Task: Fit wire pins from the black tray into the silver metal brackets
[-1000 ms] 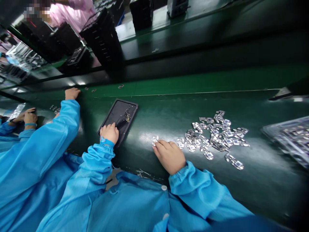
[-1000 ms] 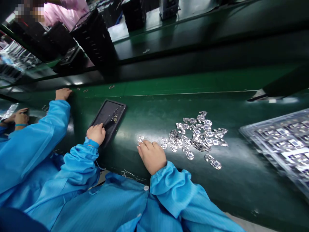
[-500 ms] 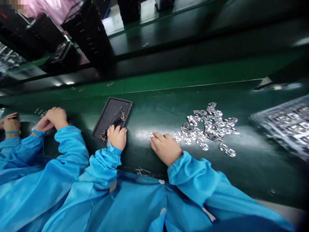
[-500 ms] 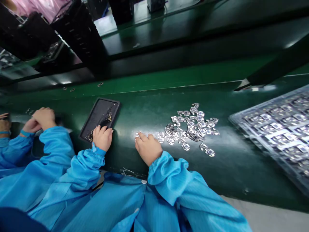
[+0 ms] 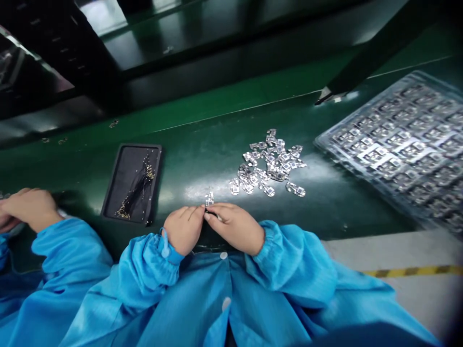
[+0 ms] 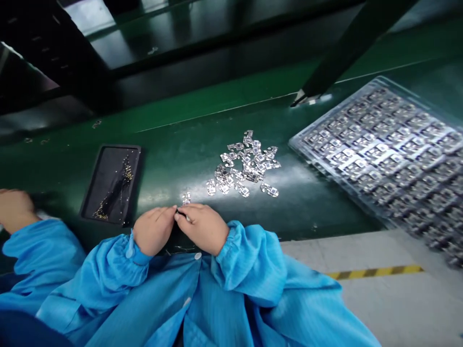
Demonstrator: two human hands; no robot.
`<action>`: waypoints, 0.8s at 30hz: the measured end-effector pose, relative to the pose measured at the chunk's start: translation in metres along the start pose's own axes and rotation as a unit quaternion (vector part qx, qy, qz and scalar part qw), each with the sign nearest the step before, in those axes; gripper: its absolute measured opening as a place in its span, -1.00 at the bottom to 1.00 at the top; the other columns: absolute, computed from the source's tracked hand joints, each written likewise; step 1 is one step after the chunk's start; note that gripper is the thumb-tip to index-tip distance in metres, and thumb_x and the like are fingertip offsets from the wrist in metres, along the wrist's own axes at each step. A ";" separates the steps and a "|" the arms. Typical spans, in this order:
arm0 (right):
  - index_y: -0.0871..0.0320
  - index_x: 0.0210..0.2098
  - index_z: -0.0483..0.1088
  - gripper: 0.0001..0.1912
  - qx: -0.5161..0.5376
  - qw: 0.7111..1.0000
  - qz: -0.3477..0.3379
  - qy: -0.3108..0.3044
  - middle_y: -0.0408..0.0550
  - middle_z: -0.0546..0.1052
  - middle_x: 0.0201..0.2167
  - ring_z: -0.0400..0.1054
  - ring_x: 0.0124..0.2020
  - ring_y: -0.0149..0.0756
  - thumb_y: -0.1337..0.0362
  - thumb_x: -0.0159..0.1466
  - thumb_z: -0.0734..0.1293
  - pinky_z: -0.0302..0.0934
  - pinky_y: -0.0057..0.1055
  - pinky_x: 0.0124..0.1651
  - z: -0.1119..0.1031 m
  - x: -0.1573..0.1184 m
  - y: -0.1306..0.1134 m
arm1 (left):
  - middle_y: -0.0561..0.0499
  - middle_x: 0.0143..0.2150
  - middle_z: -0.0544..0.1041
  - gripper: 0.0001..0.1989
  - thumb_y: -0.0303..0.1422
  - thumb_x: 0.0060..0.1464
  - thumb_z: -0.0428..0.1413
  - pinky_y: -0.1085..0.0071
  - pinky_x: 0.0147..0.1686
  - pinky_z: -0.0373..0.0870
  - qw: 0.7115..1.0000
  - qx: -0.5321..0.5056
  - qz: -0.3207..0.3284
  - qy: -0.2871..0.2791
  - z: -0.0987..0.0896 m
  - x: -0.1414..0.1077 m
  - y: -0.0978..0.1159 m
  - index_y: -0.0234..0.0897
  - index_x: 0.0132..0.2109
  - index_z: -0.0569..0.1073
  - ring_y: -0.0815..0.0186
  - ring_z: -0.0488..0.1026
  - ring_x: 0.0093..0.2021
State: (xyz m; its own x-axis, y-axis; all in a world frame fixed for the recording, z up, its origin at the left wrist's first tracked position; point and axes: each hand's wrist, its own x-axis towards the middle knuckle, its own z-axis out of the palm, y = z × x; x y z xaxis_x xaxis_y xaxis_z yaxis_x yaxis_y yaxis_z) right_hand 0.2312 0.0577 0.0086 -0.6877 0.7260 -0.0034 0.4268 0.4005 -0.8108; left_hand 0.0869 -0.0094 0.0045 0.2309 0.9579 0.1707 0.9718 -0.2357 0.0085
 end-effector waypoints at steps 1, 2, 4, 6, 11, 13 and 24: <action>0.05 -0.24 0.44 -0.77 0.005 1.000 0.013 -0.008 -0.15 0.53 -0.28 0.39 -0.22 -0.33 0.28 0.20 0.18 0.25 -0.37 -0.10 0.000 -0.001 -0.001 | -0.06 -0.34 0.51 -0.75 -0.44 0.10 -0.14 0.39 -0.32 0.36 1.000 0.002 0.005 -0.008 0.001 -0.001 0.001 -0.33 -0.15 0.39 0.31 0.44 -0.35; 0.04 -0.26 0.44 -0.77 0.008 0.999 0.028 -0.018 -0.16 0.54 -0.29 0.39 -0.23 -0.33 0.30 0.20 0.17 0.25 -0.37 -0.11 0.001 -0.003 -0.001 | -0.06 -0.35 0.51 -0.75 -0.43 0.10 -0.14 0.38 -0.34 0.36 1.000 0.002 0.009 -0.016 0.002 -0.002 0.002 -0.32 -0.15 0.39 0.31 0.44 -0.36; 0.03 -0.30 0.45 -0.77 0.011 0.997 0.055 -0.043 -0.16 0.54 -0.31 0.39 -0.24 -0.32 0.32 0.19 0.17 0.24 -0.37 -0.13 0.001 -0.006 0.000 | -0.05 -0.35 0.51 -0.75 -0.43 0.10 -0.13 0.38 -0.36 0.36 0.999 -0.005 0.017 -0.034 0.004 -0.004 0.004 -0.32 -0.15 0.39 0.31 0.43 -0.37; 0.04 -0.36 0.46 -0.77 0.020 0.994 0.077 -0.073 -0.16 0.54 -0.36 0.38 -0.27 -0.32 0.32 0.19 0.17 0.24 -0.37 -0.16 0.000 -0.009 0.003 | -0.05 -0.35 0.51 -0.75 -0.44 0.09 -0.12 0.38 -0.39 0.36 0.998 -0.014 0.026 -0.048 0.005 -0.006 0.007 -0.32 -0.14 0.39 0.31 0.43 -0.37; 0.08 -0.51 0.42 -0.79 0.145 0.971 0.169 -0.083 -0.22 0.50 -0.53 0.36 -0.49 -0.42 0.29 0.16 0.18 0.23 -0.50 -0.44 -0.002 -0.011 0.009 | 0.00 -0.39 0.51 -0.76 -0.43 0.10 -0.12 0.41 -0.40 0.36 0.998 -0.055 0.033 -0.029 0.005 -0.003 0.009 -0.32 -0.14 0.38 0.35 0.41 -0.41; 0.11 -0.52 0.40 -0.81 0.227 0.939 0.249 -0.073 -0.23 0.44 -0.65 0.28 -0.65 -0.46 0.25 0.14 0.19 0.14 -0.54 -0.63 -0.001 -0.008 0.011 | 0.02 -0.42 0.50 -0.79 -0.42 0.09 -0.10 0.44 -0.37 0.36 0.997 -0.070 0.015 0.006 0.007 -0.001 0.007 -0.29 -0.18 0.39 0.38 0.40 -0.42; 0.14 -0.23 0.28 -0.69 0.310 0.877 0.278 0.240 -0.15 0.46 -0.54 0.32 -0.60 -0.42 0.05 0.16 0.17 0.24 -0.45 -0.54 0.016 0.022 0.034 | 0.00 -0.38 0.47 -0.85 -0.41 0.06 -0.05 0.36 -0.28 0.26 0.993 -0.020 -0.100 0.056 0.042 0.011 0.004 -0.25 -0.29 0.41 0.28 0.36 -0.25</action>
State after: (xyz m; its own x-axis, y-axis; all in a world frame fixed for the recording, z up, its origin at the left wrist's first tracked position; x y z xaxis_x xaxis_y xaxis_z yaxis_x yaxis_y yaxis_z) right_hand 0.2215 0.0780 -0.0288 -0.0843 0.9244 -0.3719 0.1143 -0.3618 -0.9252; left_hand 0.0954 0.0073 -0.0351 0.0251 0.9626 0.2699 0.9944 -0.0517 0.0919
